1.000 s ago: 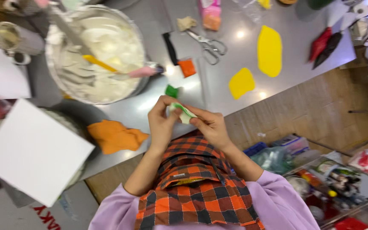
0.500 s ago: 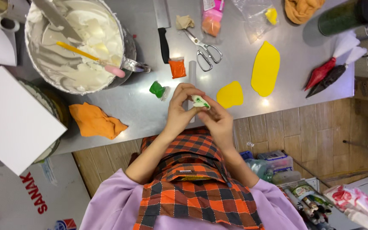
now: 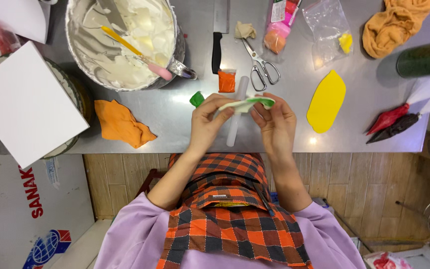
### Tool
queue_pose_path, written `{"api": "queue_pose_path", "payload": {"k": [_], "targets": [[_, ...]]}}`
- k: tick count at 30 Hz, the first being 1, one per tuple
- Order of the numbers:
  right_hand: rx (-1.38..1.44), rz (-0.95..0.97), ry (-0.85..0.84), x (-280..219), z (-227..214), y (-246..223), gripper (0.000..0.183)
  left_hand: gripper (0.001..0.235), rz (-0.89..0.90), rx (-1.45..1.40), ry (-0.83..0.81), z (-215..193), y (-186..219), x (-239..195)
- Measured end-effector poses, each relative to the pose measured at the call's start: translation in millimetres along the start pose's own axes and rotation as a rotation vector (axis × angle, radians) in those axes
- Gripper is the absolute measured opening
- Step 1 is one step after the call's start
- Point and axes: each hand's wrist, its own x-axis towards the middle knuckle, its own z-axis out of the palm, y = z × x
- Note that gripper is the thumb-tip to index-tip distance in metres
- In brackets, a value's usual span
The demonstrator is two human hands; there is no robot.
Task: The person kneads and rolls a small piece of green fondant into a ball, then flattens it with a rolling pin on a metal countertop. They repeat this process, occasionally picking up and re-rolling the fondant to achieve a smooth, flat shape.
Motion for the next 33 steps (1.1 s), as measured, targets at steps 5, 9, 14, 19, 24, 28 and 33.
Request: {"api": "queue_pose_path", "payload": {"k": [5, 9, 14, 19, 24, 28, 33], "targets": [[-0.36, -0.195, -0.278, -19, 22, 6, 0.04, 0.054, 0.023, 0.183, -0.02, 9, 24, -3], [-0.596, -0.231, -0.406, -16, 12, 5, 0.037, 0.052, 0.17, 0.473, 0.072, 6, 32, -5], [-0.675, -0.113, -0.423, -2, -11, 7, 0.028, 0.028, 0.527, 0.537, 0.089, 4, 18, -7], [-0.57, -0.103, -0.358, 6, -10, -3, 0.016, 0.02, 0.285, 0.069, 0.198, 0, 7, -4], [-0.331, -0.21, -0.176, 6, 22, -15, 0.028, 0.05, -0.197, -0.246, -0.237, 2, 20, 9], [-0.646, -0.224, -0.352, -18, 38, -15, 0.034, 0.05, 0.026, -0.036, -0.041, 12, 24, 14], [-0.651, -0.111, -0.298, -19, 22, -10, 0.03, 0.02, 0.39, 0.343, 0.034, 15, 5, 7]]}}
